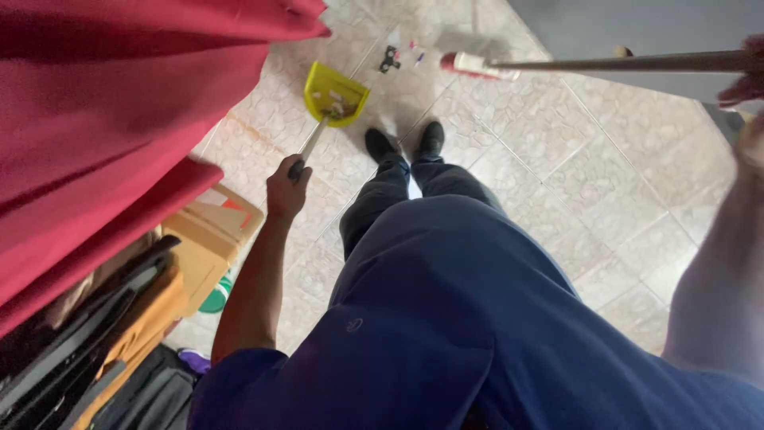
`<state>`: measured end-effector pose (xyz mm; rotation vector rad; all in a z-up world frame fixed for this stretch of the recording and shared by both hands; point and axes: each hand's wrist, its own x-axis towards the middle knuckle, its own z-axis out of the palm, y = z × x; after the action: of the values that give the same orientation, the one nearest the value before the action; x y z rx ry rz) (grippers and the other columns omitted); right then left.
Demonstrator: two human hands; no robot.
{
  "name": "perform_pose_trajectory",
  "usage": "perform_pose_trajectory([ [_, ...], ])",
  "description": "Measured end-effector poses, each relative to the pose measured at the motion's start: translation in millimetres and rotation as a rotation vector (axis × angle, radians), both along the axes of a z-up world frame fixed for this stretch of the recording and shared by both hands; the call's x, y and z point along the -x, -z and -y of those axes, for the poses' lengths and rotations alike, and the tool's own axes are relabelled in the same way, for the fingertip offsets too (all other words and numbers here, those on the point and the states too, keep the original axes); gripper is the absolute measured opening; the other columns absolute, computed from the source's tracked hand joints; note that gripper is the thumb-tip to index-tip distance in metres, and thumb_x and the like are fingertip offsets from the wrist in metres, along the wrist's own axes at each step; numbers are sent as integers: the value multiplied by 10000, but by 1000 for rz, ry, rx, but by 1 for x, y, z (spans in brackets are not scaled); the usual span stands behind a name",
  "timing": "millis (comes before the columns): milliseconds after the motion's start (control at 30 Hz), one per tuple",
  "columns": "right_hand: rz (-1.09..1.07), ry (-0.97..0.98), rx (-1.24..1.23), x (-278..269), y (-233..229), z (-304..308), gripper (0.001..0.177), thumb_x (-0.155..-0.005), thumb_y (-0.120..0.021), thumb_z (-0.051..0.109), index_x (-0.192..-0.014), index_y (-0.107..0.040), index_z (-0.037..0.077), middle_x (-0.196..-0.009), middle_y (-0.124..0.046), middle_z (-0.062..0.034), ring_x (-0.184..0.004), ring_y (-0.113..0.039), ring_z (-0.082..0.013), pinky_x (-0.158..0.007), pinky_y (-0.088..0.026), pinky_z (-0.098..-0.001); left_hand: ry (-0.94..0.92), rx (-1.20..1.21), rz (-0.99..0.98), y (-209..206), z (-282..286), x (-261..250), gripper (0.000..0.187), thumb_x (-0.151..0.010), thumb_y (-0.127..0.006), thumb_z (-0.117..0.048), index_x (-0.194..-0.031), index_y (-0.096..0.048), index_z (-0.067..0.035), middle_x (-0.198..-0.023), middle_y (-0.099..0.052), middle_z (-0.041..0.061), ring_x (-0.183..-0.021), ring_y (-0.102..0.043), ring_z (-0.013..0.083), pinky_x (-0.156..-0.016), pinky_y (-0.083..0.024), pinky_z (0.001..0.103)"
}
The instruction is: The person sweeps debris into a dustpan using a broom. They briefly pause to pick up a shoe from a shelf, attach a tag to it, and return it before resuming sweeping.
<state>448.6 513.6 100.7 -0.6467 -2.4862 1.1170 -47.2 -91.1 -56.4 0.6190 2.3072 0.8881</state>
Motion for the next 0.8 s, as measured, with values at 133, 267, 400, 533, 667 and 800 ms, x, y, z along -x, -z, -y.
perform_pose_trajectory([
  [133,68,573,349,41,-4,8,346,-1238,-522,441,-1323,-574,109,-1288,-647,-86,-762,-589,-149,-620,-501,-250,28,81,1,15,-5,9,301,-931,-718,-275,-1210,-685,-168,-1067,-764,76,-967,-729,275,-867,-530,400],
  [267,-204,721,368,61,-14,-2,142,-1118,-713,66,-1052,-602,6,-923,-659,-165,-566,-581,-236,-431,-457,-318,-68,196,74,9,-17,8,295,-928,-698,-288,-1215,-695,-219,-1039,-748,34,-946,-692,216,-882,-518,355],
  [400,-122,636,249,65,-25,-17,454,-1251,-630,7,-837,-444,9,-672,-465,-116,-548,-621,-239,-433,-467,-323,-100,294,86,-7,-20,8,330,-918,-707,-289,-1240,-705,-216,-1104,-736,27,-962,-680,200,-892,-519,330],
  [533,148,868,159,43,5,-57,474,-1174,-634,246,-715,-622,126,-612,-629,-33,-493,-625,-100,-416,-446,-222,-17,217,-29,17,-11,11,295,-918,-736,-265,-1204,-711,-198,-1113,-740,40,-1011,-682,238,-916,-494,371],
  [667,-45,817,164,35,20,-85,351,-1193,-733,145,-886,-595,44,-676,-597,-82,-532,-689,-166,-371,-480,-281,-148,301,-14,15,-20,10,314,-904,-762,-332,-1189,-728,-205,-1010,-753,28,-885,-672,199,-877,-515,339],
  [800,-43,733,196,24,9,-69,426,-1308,-659,146,-910,-520,90,-774,-487,-45,-582,-510,-124,-448,-476,-292,-230,266,-16,15,-17,9,295,-928,-746,-327,-1176,-727,-168,-1011,-759,35,-890,-706,171,-874,-538,320],
])
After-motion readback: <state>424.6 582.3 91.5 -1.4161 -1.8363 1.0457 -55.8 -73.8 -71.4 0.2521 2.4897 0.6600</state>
